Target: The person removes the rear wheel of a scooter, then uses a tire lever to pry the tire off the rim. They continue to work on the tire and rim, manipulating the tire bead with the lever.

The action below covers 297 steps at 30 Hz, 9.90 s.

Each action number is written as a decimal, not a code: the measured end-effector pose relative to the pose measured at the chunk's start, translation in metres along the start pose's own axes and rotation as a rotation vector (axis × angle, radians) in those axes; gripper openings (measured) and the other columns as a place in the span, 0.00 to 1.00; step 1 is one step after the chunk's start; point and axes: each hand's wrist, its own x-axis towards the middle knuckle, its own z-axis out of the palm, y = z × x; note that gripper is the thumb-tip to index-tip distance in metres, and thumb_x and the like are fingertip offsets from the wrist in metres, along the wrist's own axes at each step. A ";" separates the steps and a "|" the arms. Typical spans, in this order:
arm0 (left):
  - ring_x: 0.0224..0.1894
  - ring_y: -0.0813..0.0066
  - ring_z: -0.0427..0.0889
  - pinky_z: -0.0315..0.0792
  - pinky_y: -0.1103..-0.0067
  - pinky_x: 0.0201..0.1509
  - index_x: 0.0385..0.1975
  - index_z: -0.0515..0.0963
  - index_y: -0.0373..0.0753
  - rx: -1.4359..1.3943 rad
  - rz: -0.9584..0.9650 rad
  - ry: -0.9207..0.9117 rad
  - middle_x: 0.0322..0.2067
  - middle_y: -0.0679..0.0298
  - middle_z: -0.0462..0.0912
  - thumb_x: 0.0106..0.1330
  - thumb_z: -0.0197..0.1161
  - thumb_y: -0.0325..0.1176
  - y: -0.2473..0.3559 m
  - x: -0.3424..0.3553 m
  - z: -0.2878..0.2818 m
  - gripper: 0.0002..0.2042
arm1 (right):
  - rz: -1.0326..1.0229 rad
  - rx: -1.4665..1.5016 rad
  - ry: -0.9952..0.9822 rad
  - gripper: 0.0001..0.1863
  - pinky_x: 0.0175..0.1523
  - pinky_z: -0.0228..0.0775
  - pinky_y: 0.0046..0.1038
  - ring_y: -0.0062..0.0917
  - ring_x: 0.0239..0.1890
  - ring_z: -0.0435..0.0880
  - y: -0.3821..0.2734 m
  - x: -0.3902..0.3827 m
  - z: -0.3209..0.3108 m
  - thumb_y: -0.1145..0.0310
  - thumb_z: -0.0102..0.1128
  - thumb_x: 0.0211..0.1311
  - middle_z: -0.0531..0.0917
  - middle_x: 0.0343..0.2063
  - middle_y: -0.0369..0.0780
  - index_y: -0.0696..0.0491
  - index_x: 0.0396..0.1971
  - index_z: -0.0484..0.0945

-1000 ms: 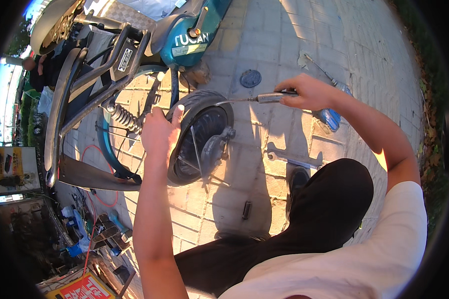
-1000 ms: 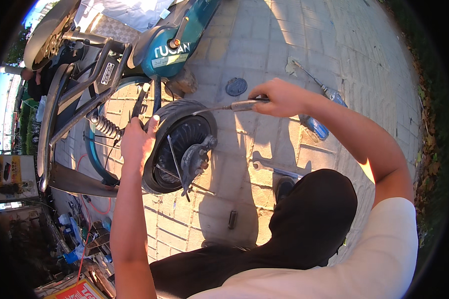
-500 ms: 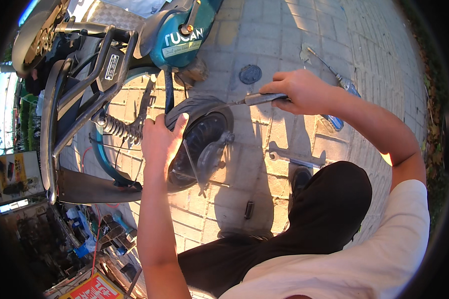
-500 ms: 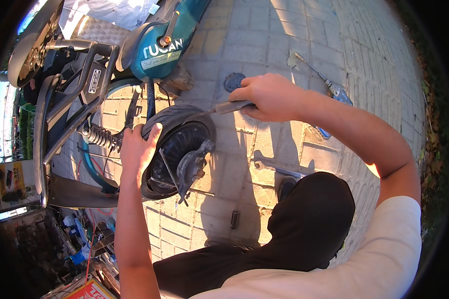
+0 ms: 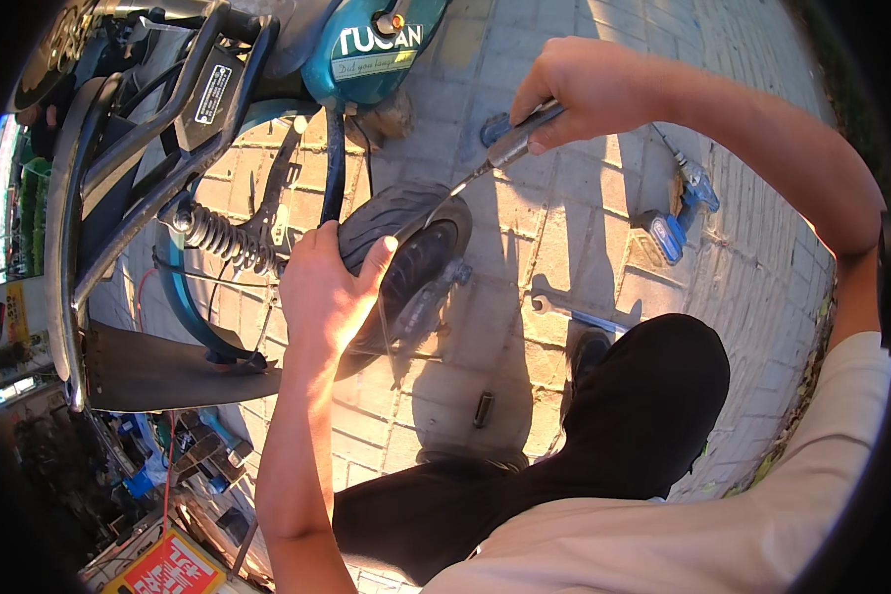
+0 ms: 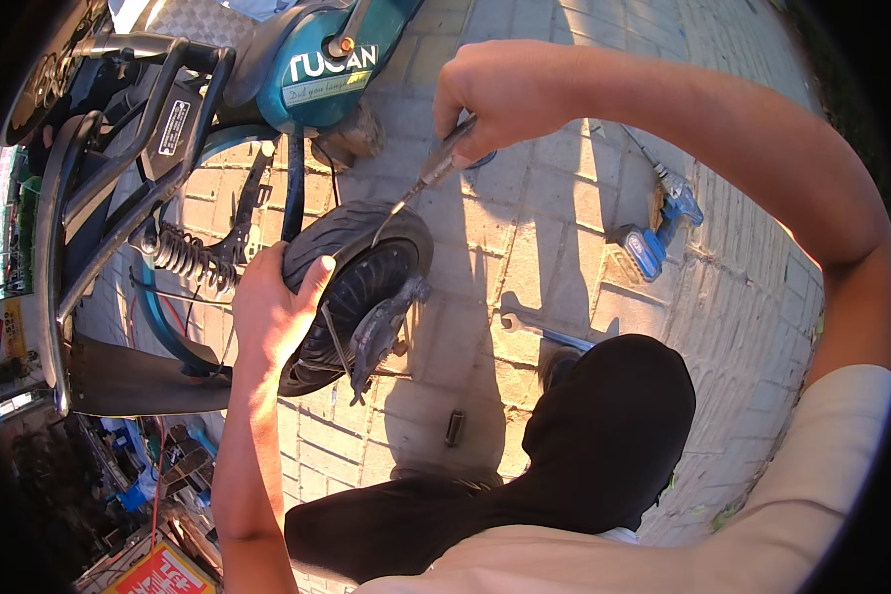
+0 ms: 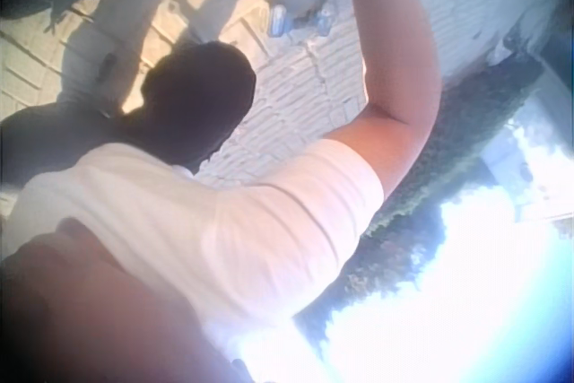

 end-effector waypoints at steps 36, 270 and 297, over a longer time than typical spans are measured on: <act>0.42 0.49 0.80 0.75 0.65 0.47 0.46 0.75 0.23 -0.060 0.058 0.096 0.38 0.45 0.80 0.59 0.66 0.56 -0.008 -0.007 -0.001 0.35 | -0.229 0.189 -0.058 0.11 0.35 0.74 0.33 0.35 0.28 0.84 0.027 0.049 -0.001 0.67 0.67 0.51 0.85 0.25 0.44 0.56 0.32 0.85; 0.42 0.57 0.81 0.73 0.63 0.43 0.47 0.75 0.34 -0.158 -0.146 0.122 0.39 0.54 0.80 0.44 0.75 0.54 -0.067 -0.145 0.024 0.35 | 0.640 1.282 0.122 0.35 0.61 0.62 0.40 0.32 0.55 0.74 0.025 0.103 0.219 0.36 0.43 0.68 0.78 0.53 0.40 0.55 0.52 0.76; 0.39 0.57 0.85 0.78 0.67 0.41 0.37 0.80 0.32 0.062 -0.018 0.176 0.36 0.52 0.82 0.51 0.69 0.60 -0.045 -0.078 0.016 0.32 | 1.500 1.666 -0.042 0.16 0.19 0.70 0.31 0.31 0.20 0.80 -0.283 0.034 0.547 0.60 0.64 0.64 0.82 0.25 0.46 0.60 0.32 0.75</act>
